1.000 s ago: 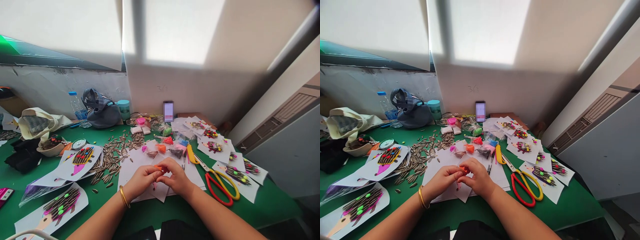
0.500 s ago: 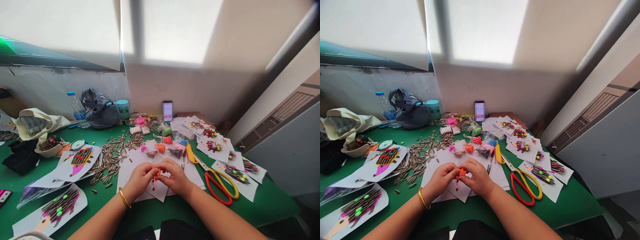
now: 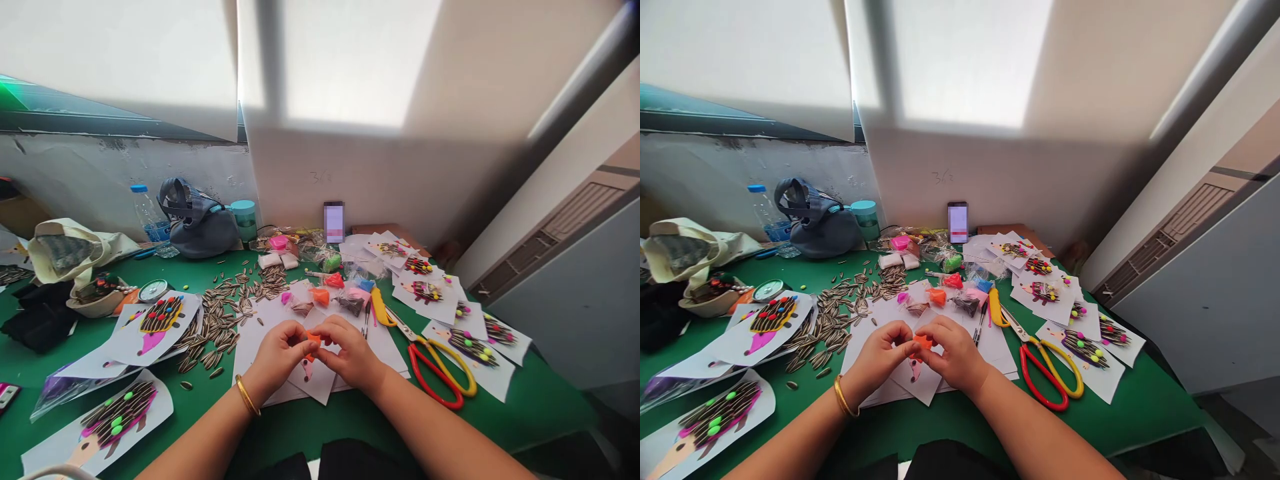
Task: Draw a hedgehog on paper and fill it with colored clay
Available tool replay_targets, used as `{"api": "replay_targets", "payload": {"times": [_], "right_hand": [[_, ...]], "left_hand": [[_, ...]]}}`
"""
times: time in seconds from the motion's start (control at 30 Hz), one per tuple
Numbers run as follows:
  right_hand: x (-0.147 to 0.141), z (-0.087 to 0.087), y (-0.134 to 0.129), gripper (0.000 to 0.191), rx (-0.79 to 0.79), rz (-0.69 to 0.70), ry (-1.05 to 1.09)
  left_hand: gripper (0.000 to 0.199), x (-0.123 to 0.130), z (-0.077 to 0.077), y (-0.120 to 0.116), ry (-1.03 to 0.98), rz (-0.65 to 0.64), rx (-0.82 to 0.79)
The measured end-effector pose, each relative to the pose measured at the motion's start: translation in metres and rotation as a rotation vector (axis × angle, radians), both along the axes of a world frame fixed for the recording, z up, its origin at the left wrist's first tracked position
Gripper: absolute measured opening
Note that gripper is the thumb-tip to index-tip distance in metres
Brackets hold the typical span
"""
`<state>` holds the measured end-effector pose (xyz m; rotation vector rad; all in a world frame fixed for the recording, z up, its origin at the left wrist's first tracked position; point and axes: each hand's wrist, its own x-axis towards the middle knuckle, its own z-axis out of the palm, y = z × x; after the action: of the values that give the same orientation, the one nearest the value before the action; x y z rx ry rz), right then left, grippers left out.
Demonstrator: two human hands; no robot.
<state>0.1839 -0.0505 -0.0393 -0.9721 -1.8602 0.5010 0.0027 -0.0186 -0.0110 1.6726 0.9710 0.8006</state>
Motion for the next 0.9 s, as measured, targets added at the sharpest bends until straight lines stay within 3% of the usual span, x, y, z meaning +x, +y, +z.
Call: {"api": "replay_targets", "payload": {"times": [0.17,0.33,0.5,0.8,0.9], "right_hand": [[0.001,0.001,0.000,0.023,-0.008,-0.005,-0.014],[0.001,0.002,0.000,0.024,-0.001,-0.015,-0.012],[0.001,0.003,0.000,0.023,0.017,-0.022,-0.025],[0.000,0.003,-0.001,0.024,0.007,-0.023,-0.028],[0.001,0.002,-0.001,0.024,0.011,-0.028,-0.033]], "left_hand": [[0.036,-0.002,-0.008,0.002,0.049,-0.054,0.085],[0.045,-0.003,-0.011,0.003,0.103,-0.028,0.222],[0.023,-0.002,-0.009,0.002,0.100,-0.026,0.235],[0.022,-0.003,-0.012,0.002,0.118,0.025,0.211],[0.031,-0.004,-0.012,0.003,0.119,-0.013,0.235]]}}
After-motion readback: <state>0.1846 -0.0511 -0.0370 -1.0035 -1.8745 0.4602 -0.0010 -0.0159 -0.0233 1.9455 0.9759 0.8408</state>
